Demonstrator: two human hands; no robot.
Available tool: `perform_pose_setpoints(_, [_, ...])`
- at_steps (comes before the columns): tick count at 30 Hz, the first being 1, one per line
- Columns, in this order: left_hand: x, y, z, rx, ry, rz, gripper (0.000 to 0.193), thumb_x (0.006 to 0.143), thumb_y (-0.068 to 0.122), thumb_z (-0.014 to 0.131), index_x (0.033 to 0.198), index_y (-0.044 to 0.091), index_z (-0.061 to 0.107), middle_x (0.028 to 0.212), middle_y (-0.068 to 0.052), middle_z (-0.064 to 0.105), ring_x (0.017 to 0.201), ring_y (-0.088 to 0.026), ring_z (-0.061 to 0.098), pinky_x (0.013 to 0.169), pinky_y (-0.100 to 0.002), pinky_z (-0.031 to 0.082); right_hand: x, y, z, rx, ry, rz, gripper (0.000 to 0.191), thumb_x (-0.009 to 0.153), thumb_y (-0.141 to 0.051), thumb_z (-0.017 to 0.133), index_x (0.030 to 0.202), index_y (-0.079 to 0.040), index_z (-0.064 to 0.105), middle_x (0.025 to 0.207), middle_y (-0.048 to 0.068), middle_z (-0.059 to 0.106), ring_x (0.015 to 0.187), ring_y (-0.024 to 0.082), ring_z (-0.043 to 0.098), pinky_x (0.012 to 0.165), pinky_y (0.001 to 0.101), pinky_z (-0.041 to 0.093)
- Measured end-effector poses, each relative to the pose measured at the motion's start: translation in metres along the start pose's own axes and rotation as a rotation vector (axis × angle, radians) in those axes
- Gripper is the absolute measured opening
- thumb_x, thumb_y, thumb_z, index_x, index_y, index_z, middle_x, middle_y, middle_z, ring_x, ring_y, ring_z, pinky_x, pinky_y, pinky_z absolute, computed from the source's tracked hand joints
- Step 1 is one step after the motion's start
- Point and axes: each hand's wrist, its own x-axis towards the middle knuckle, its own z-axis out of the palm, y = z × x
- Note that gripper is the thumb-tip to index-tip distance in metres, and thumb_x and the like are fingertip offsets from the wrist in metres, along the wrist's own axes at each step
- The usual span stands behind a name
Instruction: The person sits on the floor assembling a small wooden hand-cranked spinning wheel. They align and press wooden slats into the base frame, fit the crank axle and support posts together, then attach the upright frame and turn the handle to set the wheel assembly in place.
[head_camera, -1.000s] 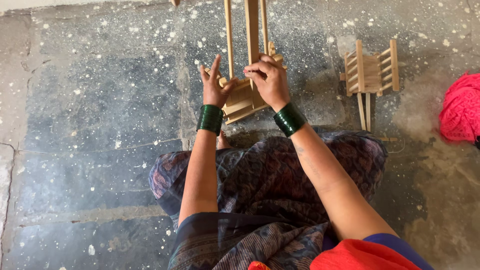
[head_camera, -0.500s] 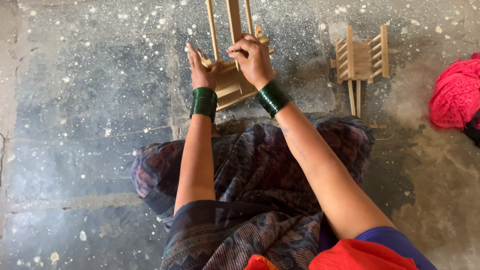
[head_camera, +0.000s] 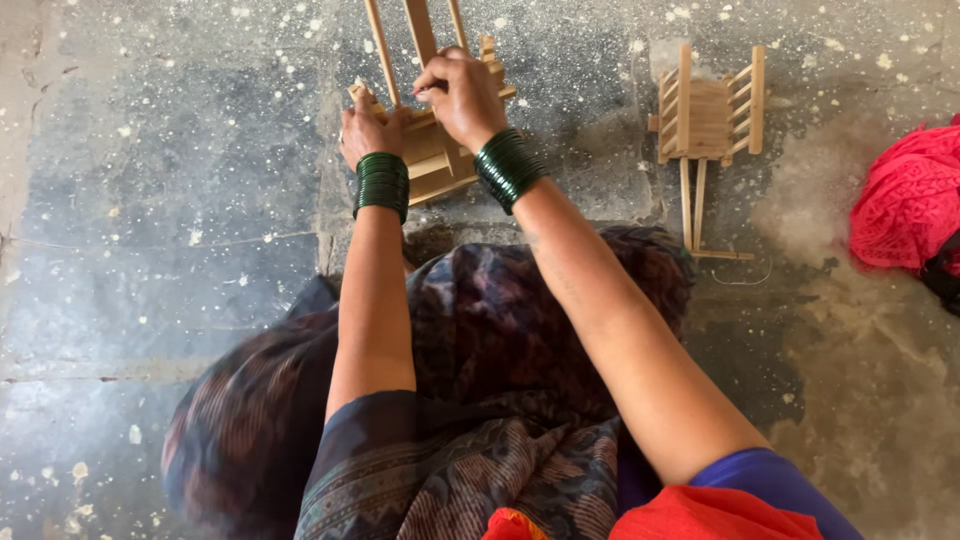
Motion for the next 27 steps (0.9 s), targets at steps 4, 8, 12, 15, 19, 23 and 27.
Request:
perform_pose_setpoints(4, [-0.008, -0.005, 0.005, -0.162, 0.101, 0.067, 0.05, 0.076, 0.038, 0.089, 0.116, 0.019, 0.066, 0.102, -0.007, 0.073, 0.093, -0.028, 0.072, 0.083, -0.045, 0.056, 0.001, -0.005, -0.005, 0.002, -0.006, -0.015, 0.009, 0.082, -0.009, 0.083, 0.077, -0.01, 0.075, 0.089, 0.004, 0.071, 0.078, 0.014, 0.067, 0.075, 0.0286, 0.06])
perform_pose_setpoints(8, [-0.011, -0.008, 0.001, -0.195, 0.122, 0.105, 0.046, 0.075, 0.033, 0.089, 0.114, 0.018, 0.068, 0.095, -0.012, 0.076, 0.089, -0.033, 0.073, 0.08, -0.046, 0.056, 0.002, -0.011, -0.012, 0.03, -0.034, 0.014, 0.007, 0.082, -0.007, 0.081, 0.079, -0.009, 0.075, 0.09, 0.004, 0.071, 0.079, 0.014, 0.069, 0.077, 0.0294, 0.061])
perform_pose_setpoints(12, [-0.013, -0.002, -0.001, -0.234, 0.161, 0.123, 0.039, 0.074, 0.029, 0.09, 0.107, 0.017, 0.073, 0.093, -0.012, 0.077, 0.088, -0.033, 0.074, 0.079, -0.045, 0.057, 0.002, -0.015, -0.017, 0.05, -0.012, -0.009, 0.008, 0.079, -0.004, 0.081, 0.077, -0.009, 0.075, 0.091, 0.006, 0.071, 0.083, 0.017, 0.069, 0.08, 0.0317, 0.061])
perform_pose_setpoints(15, [-0.011, 0.003, -0.003, -0.165, 0.156, 0.084, 0.041, 0.067, 0.032, 0.092, 0.101, 0.019, 0.075, 0.091, -0.012, 0.077, 0.087, -0.034, 0.073, 0.079, -0.045, 0.056, 0.005, -0.015, -0.019, 0.026, 0.003, -0.056, 0.009, 0.076, -0.005, 0.084, 0.076, -0.008, 0.076, 0.086, 0.007, 0.071, 0.081, 0.018, 0.069, 0.078, 0.0342, 0.059])
perform_pose_setpoints(19, [-0.012, 0.008, -0.002, -0.152, 0.179, 0.119, 0.04, 0.068, 0.03, 0.092, 0.103, 0.019, 0.076, 0.091, -0.012, 0.077, 0.086, -0.032, 0.074, 0.079, -0.044, 0.057, 0.008, -0.016, -0.021, 0.042, -0.03, -0.011, 0.008, 0.08, -0.004, 0.081, 0.077, -0.01, 0.075, 0.087, 0.005, 0.071, 0.078, 0.017, 0.07, 0.076, 0.0321, 0.06])
perform_pose_setpoints(23, [-0.008, 0.009, -0.002, -0.13, 0.216, 0.134, 0.035, 0.071, 0.03, 0.091, 0.102, 0.02, 0.078, 0.09, -0.011, 0.077, 0.085, -0.032, 0.074, 0.078, -0.045, 0.058, 0.005, -0.013, -0.019, 0.071, 0.019, -0.028, 0.008, 0.078, -0.003, 0.08, 0.075, -0.01, 0.076, 0.083, 0.006, 0.071, 0.075, 0.018, 0.069, 0.072, 0.0346, 0.059])
perform_pose_setpoints(27, [-0.004, -0.001, 0.006, -0.173, 0.211, 0.179, 0.04, 0.066, 0.033, 0.094, 0.1, 0.019, 0.079, 0.09, -0.01, 0.077, 0.083, -0.031, 0.075, 0.077, -0.044, 0.059, 0.002, -0.005, -0.015, 0.069, 0.03, -0.059, 0.006, 0.079, -0.006, 0.08, 0.077, -0.008, 0.076, 0.085, 0.007, 0.07, 0.075, 0.02, 0.067, 0.07, 0.0366, 0.056])
